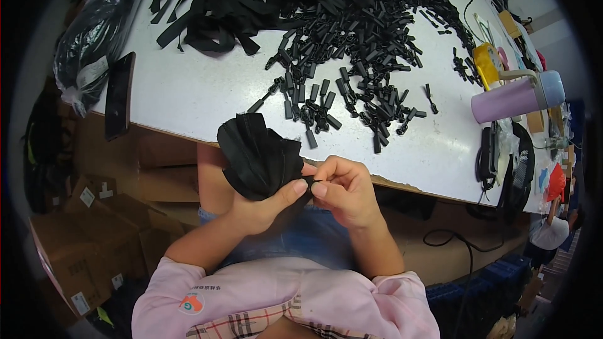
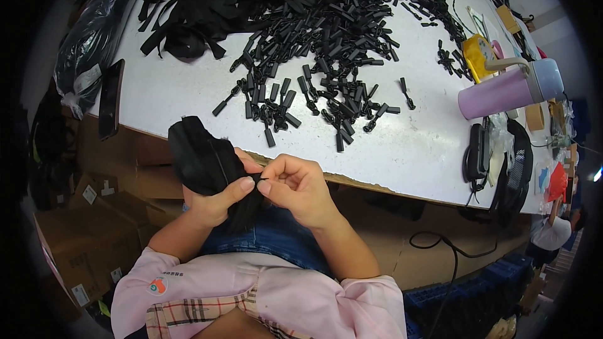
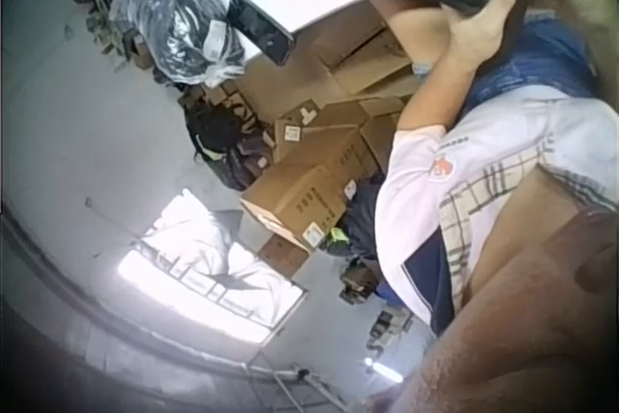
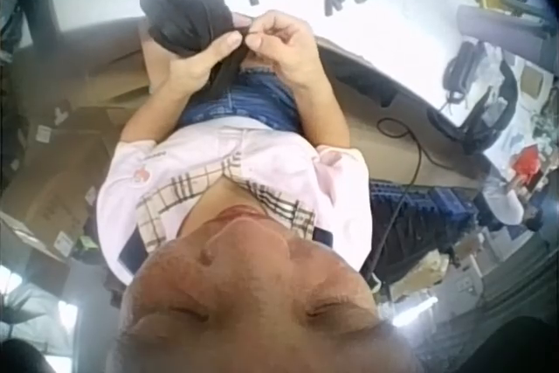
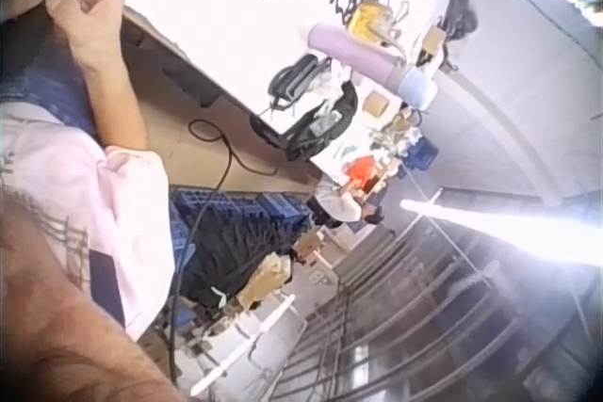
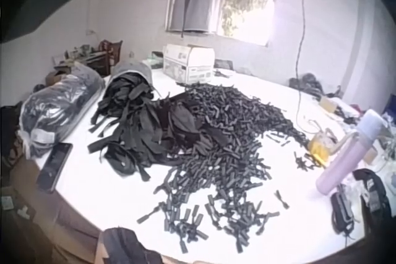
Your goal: Assembling small plastic components onto black zipper strips.
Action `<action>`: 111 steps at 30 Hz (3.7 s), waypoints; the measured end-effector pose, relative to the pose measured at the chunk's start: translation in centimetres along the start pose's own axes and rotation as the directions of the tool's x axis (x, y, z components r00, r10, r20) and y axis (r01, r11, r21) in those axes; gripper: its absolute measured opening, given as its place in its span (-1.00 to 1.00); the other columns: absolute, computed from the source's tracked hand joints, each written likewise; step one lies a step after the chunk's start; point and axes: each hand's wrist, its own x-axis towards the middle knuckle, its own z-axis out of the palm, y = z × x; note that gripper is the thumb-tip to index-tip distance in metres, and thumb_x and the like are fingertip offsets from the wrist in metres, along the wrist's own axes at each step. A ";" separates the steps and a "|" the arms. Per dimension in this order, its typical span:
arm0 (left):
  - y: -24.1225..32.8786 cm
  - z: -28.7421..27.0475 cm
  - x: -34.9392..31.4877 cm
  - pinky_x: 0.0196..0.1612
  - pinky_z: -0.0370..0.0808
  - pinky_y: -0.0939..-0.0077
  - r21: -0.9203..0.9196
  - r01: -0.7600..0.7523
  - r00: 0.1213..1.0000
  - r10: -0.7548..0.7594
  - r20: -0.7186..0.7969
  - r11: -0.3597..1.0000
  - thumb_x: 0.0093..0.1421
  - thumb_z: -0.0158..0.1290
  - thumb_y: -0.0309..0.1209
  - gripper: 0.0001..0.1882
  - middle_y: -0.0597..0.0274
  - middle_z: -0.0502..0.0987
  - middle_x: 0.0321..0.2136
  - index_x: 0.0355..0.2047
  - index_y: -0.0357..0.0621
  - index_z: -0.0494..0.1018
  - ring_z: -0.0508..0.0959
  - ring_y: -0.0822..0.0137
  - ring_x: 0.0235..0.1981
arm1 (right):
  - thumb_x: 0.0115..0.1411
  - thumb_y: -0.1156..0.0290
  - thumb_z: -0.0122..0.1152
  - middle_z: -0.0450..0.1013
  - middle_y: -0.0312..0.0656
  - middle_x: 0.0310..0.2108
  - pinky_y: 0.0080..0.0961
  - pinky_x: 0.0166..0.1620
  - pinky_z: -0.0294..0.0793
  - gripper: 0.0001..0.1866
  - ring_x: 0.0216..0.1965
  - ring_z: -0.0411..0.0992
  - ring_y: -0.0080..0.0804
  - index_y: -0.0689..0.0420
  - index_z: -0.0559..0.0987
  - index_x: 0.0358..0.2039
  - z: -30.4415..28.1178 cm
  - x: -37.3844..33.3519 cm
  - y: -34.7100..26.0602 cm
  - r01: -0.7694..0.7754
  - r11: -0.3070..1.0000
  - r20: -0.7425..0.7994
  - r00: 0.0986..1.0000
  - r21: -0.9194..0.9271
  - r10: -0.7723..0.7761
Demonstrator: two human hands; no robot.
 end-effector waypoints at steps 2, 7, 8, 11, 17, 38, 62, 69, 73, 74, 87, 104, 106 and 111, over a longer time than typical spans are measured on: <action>-0.1 -0.1 0.1 -0.19 0.32 0.64 0.183 -0.204 0.974 0.182 0.132 0.962 0.07 -0.08 -0.53 -0.78 0.26 0.39 -0.31 -0.23 -0.28 0.32 0.37 0.50 -0.26 | 0.00 0.58 0.08 0.29 -0.38 -0.62 -0.85 -0.61 0.11 -0.94 -0.66 0.15 -0.79 0.26 0.39 -0.52 0.4 0.0 0.1 -0.018 1.000 -0.016 1.000 -0.001 0.018; -0.7 0.1 -0.2 -0.21 0.32 0.57 0.180 -0.085 0.995 0.091 -0.030 0.980 -0.02 -0.02 -0.57 -0.81 0.19 0.40 -0.38 -0.33 -0.28 0.35 0.39 0.42 -0.32 | -0.02 0.59 0.08 0.28 -0.38 -0.61 -0.84 -0.64 0.09 -0.95 -0.70 0.11 -0.80 0.26 0.40 -0.51 1.5 0.2 1.6 0.355 0.884 -0.157 0.897 -0.304 -0.414; -0.8 0.2 -0.2 -0.20 0.32 0.56 0.247 -0.099 0.993 0.112 -0.039 0.964 0.00 -0.05 -0.58 -0.81 0.19 0.40 -0.37 -0.32 -0.28 0.34 0.39 0.42 -0.31 | -0.02 0.59 0.08 0.28 -0.38 -0.61 -0.84 -0.64 0.09 -0.95 -0.70 0.11 -0.80 0.26 0.40 -0.51 1.5 0.2 1.8 0.355 0.884 -0.157 0.897 -0.304 -0.414; -1.3 0.4 -0.4 -0.19 0.32 0.56 0.263 -0.139 0.987 0.155 -0.042 0.955 0.02 -0.09 -0.60 -0.81 0.19 0.40 -0.35 -0.30 -0.29 0.34 0.39 0.42 -0.30 | -0.06 0.63 0.09 0.26 -0.34 -0.62 -0.82 -0.67 0.07 -0.94 -0.72 0.10 -0.78 0.25 0.41 -0.52 1.3 0.4 2.1 0.451 0.635 -0.036 0.798 -0.627 -0.601; -1.7 0.5 -0.3 -0.26 0.39 0.66 0.203 -0.159 0.983 0.174 -0.059 0.966 0.08 -0.10 -0.55 -0.79 0.25 0.43 -0.33 -0.24 -0.27 0.35 0.42 0.51 -0.32 | -0.12 0.65 0.11 0.27 -0.29 -0.64 -0.80 -0.71 0.02 -0.90 -0.76 0.07 -0.74 0.24 0.41 -0.53 1.2 0.5 2.1 0.491 0.486 0.029 0.725 -0.723 -0.688; -0.3 -0.8 -0.6 -0.30 0.37 0.68 0.246 0.007 1.000 0.001 -0.031 0.969 0.06 -0.03 -0.50 -0.83 0.28 0.43 -0.38 -0.30 -0.23 0.37 0.41 0.53 -0.37 | -0.01 0.56 0.07 0.32 -0.27 -0.55 -0.78 -0.57 0.17 -0.93 -0.61 0.18 -0.70 0.27 0.41 -0.47 0.8 0.4 1.6 0.481 0.612 0.094 0.827 -0.628 -0.554; -0.8 -2.1 -0.1 -0.70 0.17 0.80 -0.016 -0.109 0.991 0.107 -0.085 0.994 0.04 0.00 -0.40 -0.82 0.31 0.31 -0.53 -0.38 -0.21 0.29 0.24 0.62 -0.73 | -0.07 0.47 0.15 0.25 -0.24 -0.74 -0.65 -0.66 0.18 -0.80 -0.75 0.18 -0.58 0.27 0.44 -0.40 2.3 0.5 1.9 0.244 0.721 0.381 0.924 -0.648 0.030; -0.4 -3.0 0.4 -0.69 0.22 0.79 0.070 0.050 0.999 -0.050 -0.006 0.996 0.06 0.00 -0.38 -0.83 0.38 0.34 -0.63 -0.39 -0.21 0.34 0.29 0.63 -0.69 | -0.18 0.50 0.23 0.32 -0.25 -0.53 -0.68 -0.66 0.26 -0.65 -0.72 0.24 -0.57 0.23 0.44 -0.29 2.6 0.8 0.5 0.417 0.290 0.208 0.811 -0.862 -0.547; -1.0 -2.8 0.2 -0.74 0.20 0.79 0.081 0.123 0.984 -0.132 0.116 0.989 0.00 0.06 -0.36 -0.76 0.38 0.36 -0.64 -0.34 -0.17 0.34 0.29 0.62 -0.75 | -0.21 0.52 0.24 0.30 -0.20 -0.45 -0.69 -0.60 0.26 -0.62 -0.65 0.25 -0.55 0.19 0.46 -0.28 2.5 2.4 -0.5 0.510 0.060 0.336 0.646 -0.858 -0.685; -1.1 -2.8 0.2 -0.75 0.19 0.80 0.066 0.153 0.978 -0.161 0.130 0.986 -0.02 0.08 -0.37 -0.75 0.38 0.36 -0.64 -0.33 -0.17 0.34 0.29 0.62 -0.76 | -0.22 0.53 0.25 0.30 -0.19 -0.43 -0.69 -0.58 0.26 -0.62 -0.63 0.26 -0.53 0.18 0.47 -0.28 2.4 2.5 -0.6 0.521 0.063 0.347 0.650 -0.851 -0.676; -1.3 -2.5 0.4 -0.66 0.26 0.76 0.025 0.109 0.988 -0.111 0.106 0.994 -0.02 0.08 -0.39 -0.79 0.33 0.35 -0.55 -0.41 -0.19 0.32 0.32 0.58 -0.66 | 0.02 0.59 0.05 0.35 -0.24 -0.57 -0.83 -0.64 0.24 -0.94 -0.68 0.27 -0.71 0.29 0.43 -0.45 2.3 0.5 0.5 0.314 0.835 -0.048 0.926 -0.451 -0.374; -1.4 -2.3 0.6 -0.47 0.31 0.63 0.425 -0.779 0.626 0.606 0.491 0.461 -0.01 -0.02 -0.53 -0.89 0.24 0.34 -0.54 -0.43 -0.17 0.33 0.37 0.32 -0.54 | 0.02 0.59 -0.01 0.33 -0.26 -0.69 -0.82 -0.69 0.17 -0.95 -0.73 0.24 -0.71 0.28 0.42 -0.53 1.6 -0.1 1.6 -0.021 0.981 -0.084 0.996 0.194 0.038; -1.9 -2.1 0.3 -0.49 0.31 0.62 0.513 -0.680 0.730 0.546 0.411 0.524 0.01 -0.03 -0.50 -0.90 0.25 0.34 -0.58 -0.42 -0.20 0.33 0.37 0.35 -0.55 | 0.02 0.59 0.00 0.33 -0.27 -0.70 -0.81 -0.71 0.15 -0.96 -0.75 0.22 -0.72 0.28 0.42 -0.53 2.0 0.0 1.0 0.069 0.997 -0.108 0.991 -0.045 -0.073; -2.3 -1.8 -0.3 -0.50 0.42 0.55 -0.178 0.076 0.993 -0.092 -0.081 0.981 0.07 -0.04 -0.43 -0.81 0.25 0.34 -0.54 -0.35 -0.27 0.27 0.40 0.45 -0.60 | -0.17 0.56 0.12 0.28 -0.23 -0.66 -0.57 -0.61 0.28 -0.87 -0.62 0.31 -0.39 0.20 0.42 -0.52 1.0 3.0 -1.3 0.075 -0.169 0.173 0.694 -0.983 -0.699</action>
